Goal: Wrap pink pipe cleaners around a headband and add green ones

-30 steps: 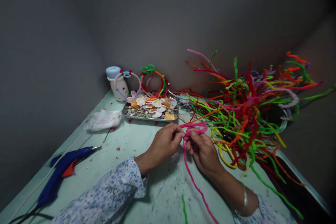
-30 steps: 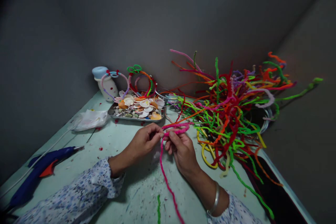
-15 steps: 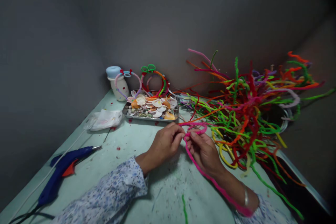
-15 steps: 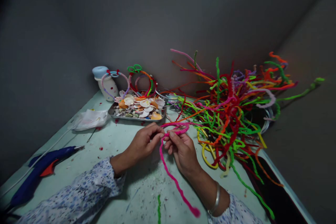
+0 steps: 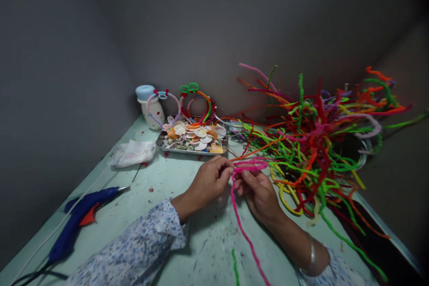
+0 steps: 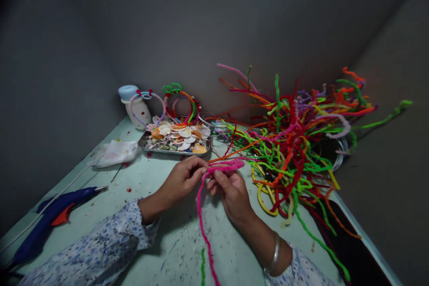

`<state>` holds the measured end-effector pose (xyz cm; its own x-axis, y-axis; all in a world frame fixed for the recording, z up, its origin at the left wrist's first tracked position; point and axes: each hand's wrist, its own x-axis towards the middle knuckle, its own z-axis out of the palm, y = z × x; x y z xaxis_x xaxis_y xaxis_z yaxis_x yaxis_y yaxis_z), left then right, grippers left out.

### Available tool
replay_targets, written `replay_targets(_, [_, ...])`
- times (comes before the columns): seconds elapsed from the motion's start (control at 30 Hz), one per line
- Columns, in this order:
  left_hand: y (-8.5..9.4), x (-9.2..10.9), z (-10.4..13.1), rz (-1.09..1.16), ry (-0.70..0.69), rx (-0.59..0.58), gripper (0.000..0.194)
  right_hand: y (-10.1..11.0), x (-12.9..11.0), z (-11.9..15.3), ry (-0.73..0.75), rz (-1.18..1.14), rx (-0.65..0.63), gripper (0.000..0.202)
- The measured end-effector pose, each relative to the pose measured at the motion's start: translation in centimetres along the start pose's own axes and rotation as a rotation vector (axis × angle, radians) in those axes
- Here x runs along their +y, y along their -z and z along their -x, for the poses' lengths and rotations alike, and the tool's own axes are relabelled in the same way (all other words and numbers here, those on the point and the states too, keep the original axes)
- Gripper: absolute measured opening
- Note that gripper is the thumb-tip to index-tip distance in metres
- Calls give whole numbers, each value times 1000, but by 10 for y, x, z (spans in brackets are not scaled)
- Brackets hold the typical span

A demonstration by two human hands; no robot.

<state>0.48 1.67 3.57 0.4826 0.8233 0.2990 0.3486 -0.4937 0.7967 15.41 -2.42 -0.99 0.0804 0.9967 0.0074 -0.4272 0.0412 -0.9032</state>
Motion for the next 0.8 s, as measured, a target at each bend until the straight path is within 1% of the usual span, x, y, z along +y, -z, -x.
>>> replay_targets(0.13, [4, 2, -4, 75, 81, 35, 16, 4, 4, 3, 198, 381, 86, 16])
replay_targets(0.23, [4, 3, -4, 156, 137, 3, 17, 4, 5, 4, 298, 571, 120, 12])
replay_targets(0.3, [2, 2, -4, 208, 154, -22, 17, 3, 5, 5, 302, 604, 126, 12])
replay_targets(0.53, [-3, 2, -2, 307, 197, -48, 16, -1, 1, 4, 278, 581, 193, 17])
replay_targets(0.8, [-6, 3, -1, 334, 219, -27, 16, 2, 3, 4, 267, 586, 191, 17])
